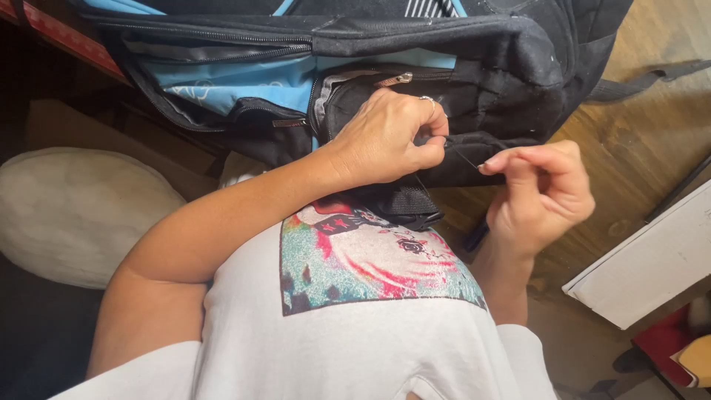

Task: Hand-sewing a pocket on a backpack using a needle and thread.

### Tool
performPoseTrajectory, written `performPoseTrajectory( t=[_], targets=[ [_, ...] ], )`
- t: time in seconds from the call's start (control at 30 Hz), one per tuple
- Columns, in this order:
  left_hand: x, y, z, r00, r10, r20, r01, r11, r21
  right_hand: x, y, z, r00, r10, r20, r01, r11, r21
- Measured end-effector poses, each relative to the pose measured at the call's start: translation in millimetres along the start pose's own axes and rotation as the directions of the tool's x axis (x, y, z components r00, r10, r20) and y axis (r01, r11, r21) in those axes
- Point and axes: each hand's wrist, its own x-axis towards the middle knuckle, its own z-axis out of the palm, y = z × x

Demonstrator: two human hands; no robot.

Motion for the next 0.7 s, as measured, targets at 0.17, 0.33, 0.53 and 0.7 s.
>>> performPoseTrajectory(
  t=[0.17, 0.33, 0.53, 0.7],
  targets=[
    [2.5, -0.4, -2.3, 1.000, -0.023, 0.010, 0.024, 0.998, -0.059, 11.0, -23.9, 12.0, 0.957, -0.124, 0.262, 0.247, 0.823, -0.512],
    [4.5, -1.5, -3.7, 1.000, -0.018, 0.010, 0.019, 0.996, -0.084, 14.7, -25.8, 6.5, 0.917, -0.061, 0.395, 0.291, 0.780, -0.554],
    [5.9, -0.6, -4.3, 0.999, -0.044, 0.022, 0.046, 0.992, -0.118, 18.0, -28.2, 4.9, 0.888, 0.008, 0.459, 0.316, 0.713, -0.625],
    [6.1, -1.0, -5.3, 0.998, -0.050, 0.034, 0.054, 0.991, -0.122, 20.0, -30.2, 6.3, 0.878, 0.063, 0.474, 0.304, 0.691, -0.656]
  ],
)
